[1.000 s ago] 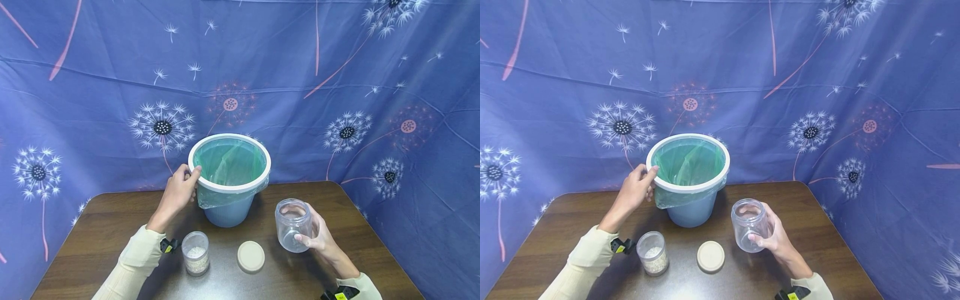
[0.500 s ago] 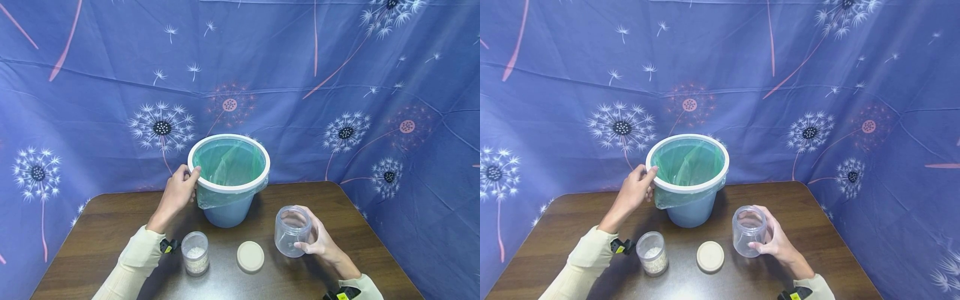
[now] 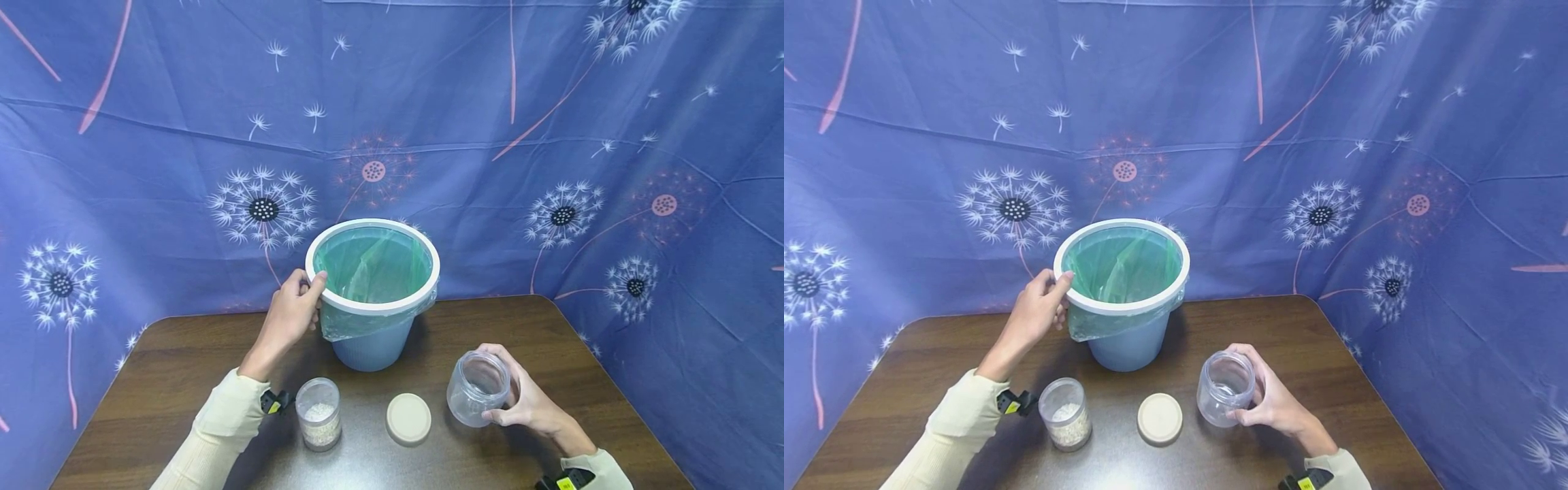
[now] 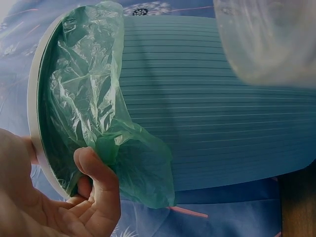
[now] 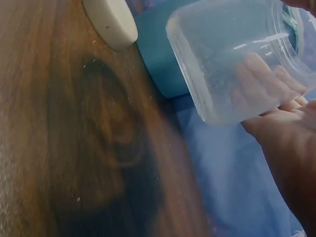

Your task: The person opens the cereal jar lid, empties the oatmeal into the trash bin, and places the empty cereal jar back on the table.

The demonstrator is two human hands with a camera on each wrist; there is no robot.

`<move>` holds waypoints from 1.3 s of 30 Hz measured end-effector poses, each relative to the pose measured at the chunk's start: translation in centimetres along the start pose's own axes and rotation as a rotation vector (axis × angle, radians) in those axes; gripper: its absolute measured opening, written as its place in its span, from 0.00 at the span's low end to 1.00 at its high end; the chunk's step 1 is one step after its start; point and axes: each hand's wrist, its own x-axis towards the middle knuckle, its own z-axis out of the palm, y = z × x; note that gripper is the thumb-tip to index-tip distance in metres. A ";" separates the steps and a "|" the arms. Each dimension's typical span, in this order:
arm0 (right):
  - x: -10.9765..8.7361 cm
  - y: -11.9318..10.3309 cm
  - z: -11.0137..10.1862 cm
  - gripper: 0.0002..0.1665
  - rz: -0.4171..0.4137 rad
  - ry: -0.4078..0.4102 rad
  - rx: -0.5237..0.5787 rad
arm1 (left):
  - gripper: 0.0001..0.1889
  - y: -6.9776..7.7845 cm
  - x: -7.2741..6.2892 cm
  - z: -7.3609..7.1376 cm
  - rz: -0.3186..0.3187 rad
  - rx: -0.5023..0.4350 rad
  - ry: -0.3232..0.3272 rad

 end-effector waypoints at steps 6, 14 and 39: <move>-0.4 0.4 -0.5 0.55 -0.016 -0.072 -0.051 | 0.25 0.1 0.0 0.0 -0.005 0.001 0.000; -1.1 0.7 -1.0 0.55 0.019 -0.089 -0.115 | 0.25 0.2 0.0 0.0 -0.013 0.003 0.001; -3.1 2.3 -2.9 0.53 0.093 -0.044 -0.061 | 0.25 0.1 0.4 -0.1 -0.007 0.003 0.003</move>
